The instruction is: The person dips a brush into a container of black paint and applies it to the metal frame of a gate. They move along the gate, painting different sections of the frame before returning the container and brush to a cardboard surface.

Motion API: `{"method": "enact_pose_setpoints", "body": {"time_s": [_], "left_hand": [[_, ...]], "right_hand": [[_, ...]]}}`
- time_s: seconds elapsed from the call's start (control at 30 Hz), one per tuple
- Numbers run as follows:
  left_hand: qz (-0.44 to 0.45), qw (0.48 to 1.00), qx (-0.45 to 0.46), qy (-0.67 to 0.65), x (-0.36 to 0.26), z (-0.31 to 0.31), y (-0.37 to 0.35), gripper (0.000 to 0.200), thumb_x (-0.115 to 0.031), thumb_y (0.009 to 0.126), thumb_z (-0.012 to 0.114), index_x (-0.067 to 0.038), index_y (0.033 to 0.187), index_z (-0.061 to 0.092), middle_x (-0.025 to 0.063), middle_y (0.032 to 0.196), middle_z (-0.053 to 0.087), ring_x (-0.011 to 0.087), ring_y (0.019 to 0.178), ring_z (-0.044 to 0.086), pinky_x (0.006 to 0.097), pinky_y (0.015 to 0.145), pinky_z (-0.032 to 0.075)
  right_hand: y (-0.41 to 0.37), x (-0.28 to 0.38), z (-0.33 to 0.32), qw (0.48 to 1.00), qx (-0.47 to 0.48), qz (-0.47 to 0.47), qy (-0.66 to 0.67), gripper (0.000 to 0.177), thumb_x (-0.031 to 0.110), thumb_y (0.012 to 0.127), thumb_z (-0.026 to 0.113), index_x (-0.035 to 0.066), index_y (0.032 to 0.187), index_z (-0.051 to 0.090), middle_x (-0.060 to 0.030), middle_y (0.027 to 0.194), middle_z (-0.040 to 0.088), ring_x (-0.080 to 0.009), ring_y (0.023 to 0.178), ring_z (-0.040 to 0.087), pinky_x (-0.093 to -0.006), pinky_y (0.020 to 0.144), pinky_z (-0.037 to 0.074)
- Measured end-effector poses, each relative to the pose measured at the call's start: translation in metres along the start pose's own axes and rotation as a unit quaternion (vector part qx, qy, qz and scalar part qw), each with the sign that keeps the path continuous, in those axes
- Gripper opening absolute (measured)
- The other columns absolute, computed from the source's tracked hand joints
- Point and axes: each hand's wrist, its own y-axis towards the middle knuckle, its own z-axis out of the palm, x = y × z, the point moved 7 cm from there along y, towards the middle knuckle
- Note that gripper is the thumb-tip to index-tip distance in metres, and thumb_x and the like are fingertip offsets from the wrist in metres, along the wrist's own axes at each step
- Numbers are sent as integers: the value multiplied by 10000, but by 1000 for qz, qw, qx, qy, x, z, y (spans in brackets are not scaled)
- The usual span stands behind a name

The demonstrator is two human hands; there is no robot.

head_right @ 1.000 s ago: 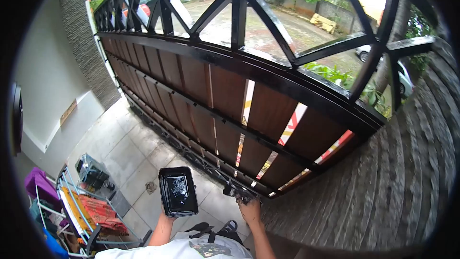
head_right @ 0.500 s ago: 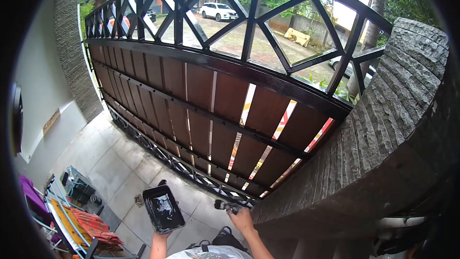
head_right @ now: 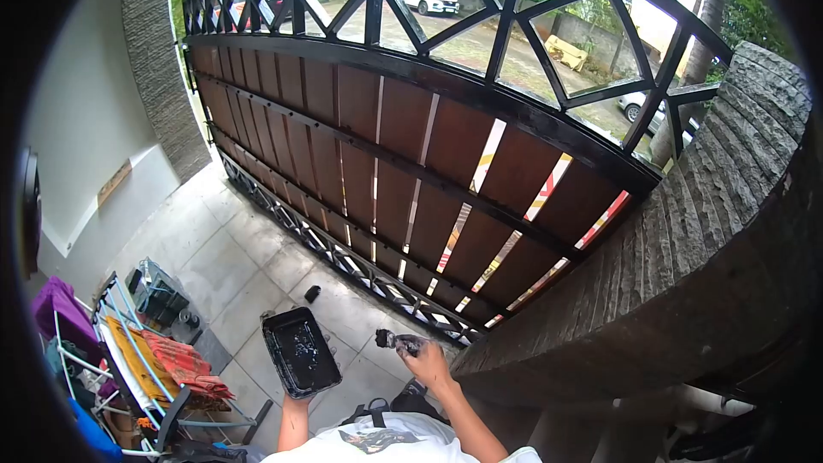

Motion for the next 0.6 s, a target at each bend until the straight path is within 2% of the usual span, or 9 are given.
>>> {"method": "enact_pose_setpoints", "body": {"time_s": [0.07, 0.17, 0.27, 0.33, 0.37, 0.43, 0.5, 0.57, 0.6], "left_hand": [[-18, 1000, 2, -9, 2, 7, 3, 575, -383, 931, 438, -70, 1399, 319, 194, 1333, 458, 369, 1122, 542, 545, 919, 468], [-22, 997, -35, 57, 2, 23, 1, 609, -409, 915, 455, -67, 1400, 320, 204, 1335, 453, 383, 1127, 536, 547, 935, 456], [-67, 998, -4, 16, 13, 36, -1, 660, -442, 891, 481, -65, 1405, 311, 220, 1352, 428, 404, 1150, 512, 556, 953, 438], [-82, 994, 56, 48, 14, 60, -1, 702, -472, 872, 498, -62, 1408, 307, 233, 1368, 402, 422, 1171, 488, 567, 960, 424], [-85, 994, 59, 47, 18, 30, 3, 702, -472, 872, 498, -62, 1408, 307, 233, 1368, 402, 422, 1171, 488, 567, 960, 424], [-70, 997, 2, -45, 28, -63, 12, 695, -468, 875, 494, -63, 1408, 308, 233, 1377, 392, 428, 1184, 473, 572, 968, 411], [-82, 995, 5, -50, 26, -38, 6, 694, -471, 876, 492, -64, 1408, 310, 233, 1376, 392, 432, 1187, 468, 574, 969, 408], [-93, 994, 7, -53, 25, -23, -1, 694, -474, 876, 489, -65, 1407, 311, 234, 1376, 393, 435, 1191, 463, 575, 970, 405], [-85, 995, -29, -40, 23, -27, -4, 692, -476, 876, 489, -65, 1405, 316, 231, 1373, 398, 431, 1192, 464, 577, 975, 400]], "right_hand": [[-3, 6, -7, 1000, -27, -5, -12, 305, 330, 821, 614, 81, 983, 684, -211, 787, 642, -375, 730, 613, -394, 686, 481], [-15, 5, -13, 999, -40, 23, 18, 311, 325, 821, 613, 53, 957, 677, -218, 797, 640, -374, 749, 615, -395, 695, 476], [-32, 1, -22, 998, -56, 36, -1, 333, 322, 821, 609, 13, 936, 659, -226, 826, 641, -391, 780, 606, -397, 707, 472], [-44, -14, -23, 996, -70, 46, -2, 339, 317, 818, 611, 2, 937, 653, -220, 846, 646, -404, 798, 602, -404, 717, 471], [-47, -34, -19, 996, -77, 52, -12, 329, 311, 815, 610, 5, 927, 659, -220, 855, 647, -405, 819, 603, -409, 730, 473], [-58, -23, -28, 994, -98, 39, -22, 320, 307, 814, 610, 10, 920, 662, -221, 850, 646, -404, 821, 605, -413, 729, 474], [-67, -19, -31, 992, -118, 26, -30, 310, 303, 813, 610, 14, 914, 666, -222, 845, 645, -403, 823, 606, -417, 729, 475], [-72, -19, -32, 987, -155, -9, -36, 307, 281, 831, 608, -12, 901, 667, -209, 762, 649, -354, 683, 621, -373, 626, 470], [-72, -23, -29, 987, -155, -9, -34, 307, 281, 831, 608, -12, 901, 667, -209, 762, 649, -354, 683, 621, -373, 626, 470]]}}
